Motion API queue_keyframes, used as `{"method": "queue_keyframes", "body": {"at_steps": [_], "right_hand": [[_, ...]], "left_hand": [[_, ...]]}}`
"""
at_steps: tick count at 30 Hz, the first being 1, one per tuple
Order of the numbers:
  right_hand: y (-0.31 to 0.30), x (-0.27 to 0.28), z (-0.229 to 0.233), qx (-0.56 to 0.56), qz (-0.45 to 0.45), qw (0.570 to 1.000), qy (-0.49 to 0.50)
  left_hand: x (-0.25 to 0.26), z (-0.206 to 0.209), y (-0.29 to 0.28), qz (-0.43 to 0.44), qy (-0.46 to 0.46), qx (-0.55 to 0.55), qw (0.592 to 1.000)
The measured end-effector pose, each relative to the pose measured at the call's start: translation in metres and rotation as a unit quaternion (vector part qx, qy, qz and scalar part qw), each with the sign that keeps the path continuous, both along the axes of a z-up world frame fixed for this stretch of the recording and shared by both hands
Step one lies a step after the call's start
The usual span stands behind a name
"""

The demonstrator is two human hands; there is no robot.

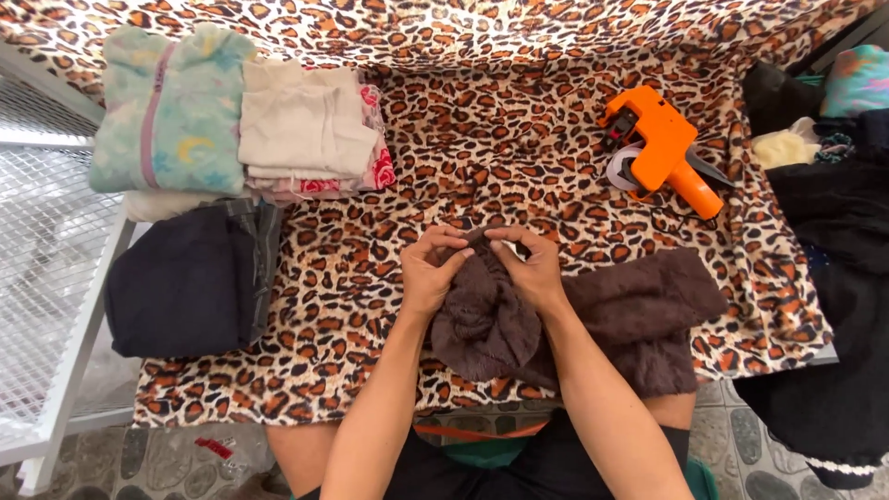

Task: A person folds various items of clothing and uses a tagging gun to attach labels to them on a surface covered with leopard-print fabric.

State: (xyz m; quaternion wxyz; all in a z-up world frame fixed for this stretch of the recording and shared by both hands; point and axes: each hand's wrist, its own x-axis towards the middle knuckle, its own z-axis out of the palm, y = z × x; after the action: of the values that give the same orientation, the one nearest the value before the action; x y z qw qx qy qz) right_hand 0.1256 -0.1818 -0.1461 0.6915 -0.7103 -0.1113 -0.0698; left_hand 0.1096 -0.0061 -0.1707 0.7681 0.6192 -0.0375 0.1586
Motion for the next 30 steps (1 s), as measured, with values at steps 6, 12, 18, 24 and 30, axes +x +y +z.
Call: {"method": "queue_keyframes", "body": {"at_steps": [6,12,18,24,30], "right_hand": [[-0.008,0.009,-0.023,0.012,0.039,0.999,0.001],[-0.004,-0.002,0.008,-0.013,0.013,1.0,-0.004],[0.001,0.002,0.01,-0.044,0.018,0.998,-0.043],[0.001,0.001,-0.002,-0.041,-0.013,0.997,-0.062],[-0.005,0.007,-0.016,-0.021,-0.026,0.994,-0.108]], "left_hand": [[-0.01,0.044,-0.01,0.007,0.003,0.074,0.997],[-0.013,0.026,-0.01,0.001,0.04,0.064,0.997],[-0.003,0.004,-0.005,-0.02,0.092,-0.012,0.995],[-0.002,-0.001,-0.006,-0.014,0.111,-0.048,0.993],[-0.008,0.053,-0.003,-0.002,0.122,0.083,0.989]]}}
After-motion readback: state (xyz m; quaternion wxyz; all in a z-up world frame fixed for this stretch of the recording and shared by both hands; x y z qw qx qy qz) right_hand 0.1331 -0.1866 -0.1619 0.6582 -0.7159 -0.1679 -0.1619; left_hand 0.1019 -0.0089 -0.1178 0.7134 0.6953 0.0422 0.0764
